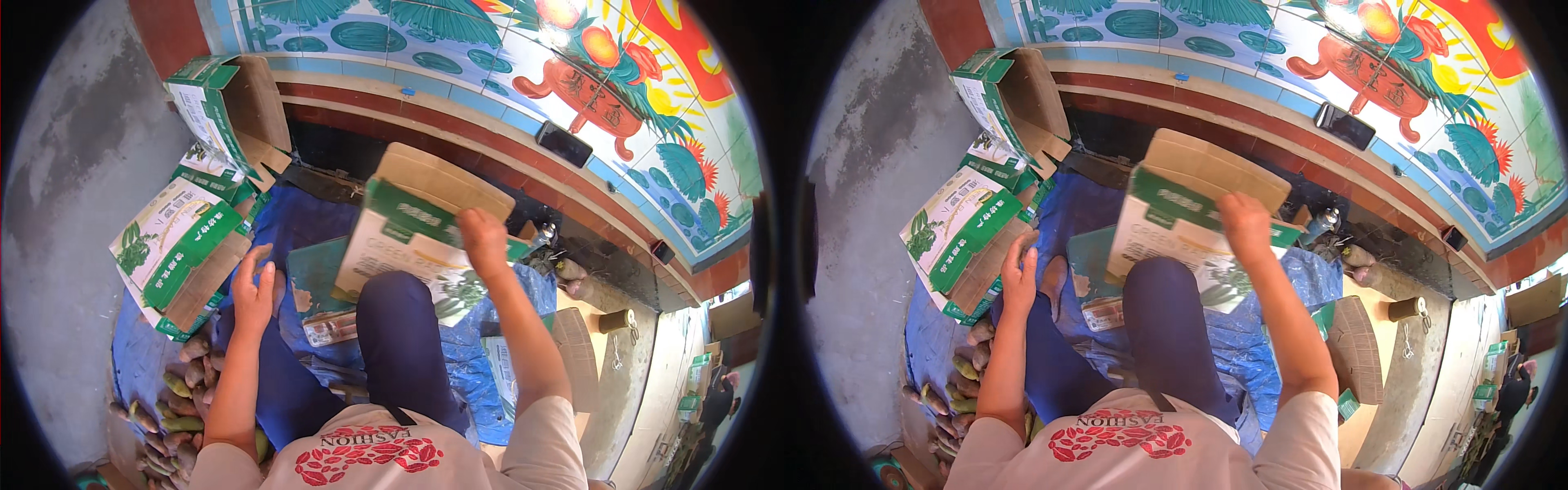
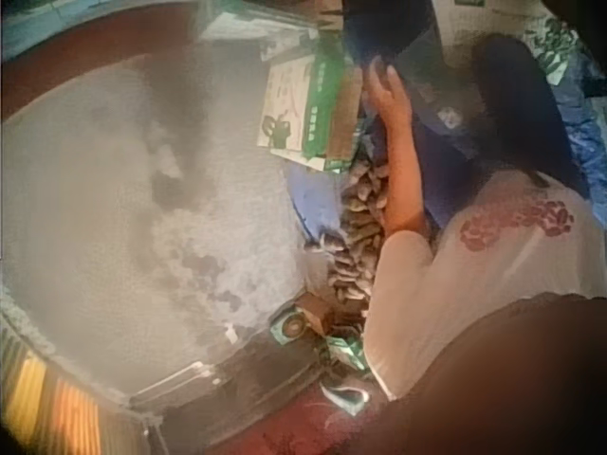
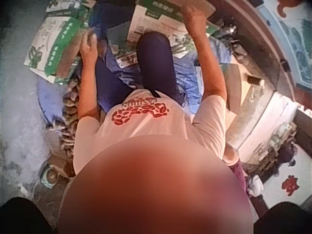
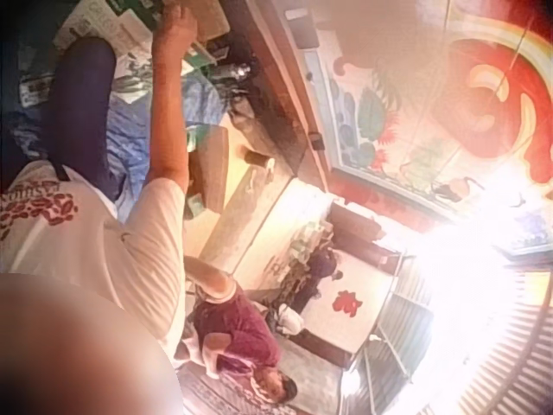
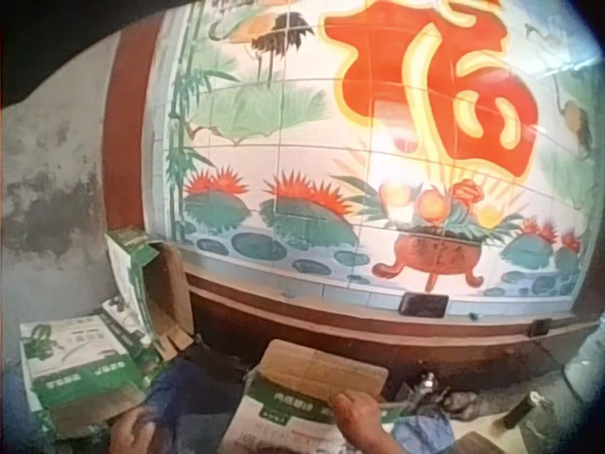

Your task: The recorder and another person are sorting and packing long vegetables into cardboard boxes while squatting on the floor.

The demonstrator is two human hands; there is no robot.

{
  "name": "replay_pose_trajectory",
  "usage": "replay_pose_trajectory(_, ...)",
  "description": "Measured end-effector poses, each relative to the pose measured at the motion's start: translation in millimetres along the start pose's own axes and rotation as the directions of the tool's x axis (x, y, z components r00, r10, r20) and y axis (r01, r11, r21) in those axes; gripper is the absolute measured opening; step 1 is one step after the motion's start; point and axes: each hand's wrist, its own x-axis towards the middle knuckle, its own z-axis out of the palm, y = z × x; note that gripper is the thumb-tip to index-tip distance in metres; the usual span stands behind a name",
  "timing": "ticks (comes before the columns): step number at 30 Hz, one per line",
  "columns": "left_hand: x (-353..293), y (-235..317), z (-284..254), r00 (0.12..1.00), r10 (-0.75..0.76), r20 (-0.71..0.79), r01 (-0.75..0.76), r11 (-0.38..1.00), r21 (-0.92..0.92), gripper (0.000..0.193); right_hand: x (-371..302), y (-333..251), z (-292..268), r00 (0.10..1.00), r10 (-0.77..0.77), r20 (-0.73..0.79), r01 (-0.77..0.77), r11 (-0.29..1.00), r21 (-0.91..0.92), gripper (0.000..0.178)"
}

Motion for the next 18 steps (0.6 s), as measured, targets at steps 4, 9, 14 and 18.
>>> replay_pose_trajectory(4,-1.4,-5.9,-6.9,1.000,-0.024,-0.004,0.024,1.000,-0.001,0.035,30.4,-54.0,39.9,0.983,-0.173,-0.056,0.176,0.983,0.047,0.010)
replay_pose_trajectory(9,-1.8,-1.4,-9.6,0.994,-0.062,-0.086,0.068,0.996,0.061,0.050,36.5,-100.2,70.4,0.947,-0.318,-0.038,0.318,0.918,0.236,0.010)
replay_pose_trajectory(14,-0.5,-9.3,-11.8,1.000,0.014,-0.018,-0.010,0.986,0.169,0.053,15.0,-137.6,84.2,0.918,-0.384,0.098,0.336,0.885,0.322,0.008)
replay_pose_trajectory(18,-8.4,-13.6,-14.6,0.980,-0.120,0.156,0.065,0.945,0.322,0.045,3.4,-151.0,85.3,0.901,-0.374,0.220,0.253,0.865,0.433,0.008)
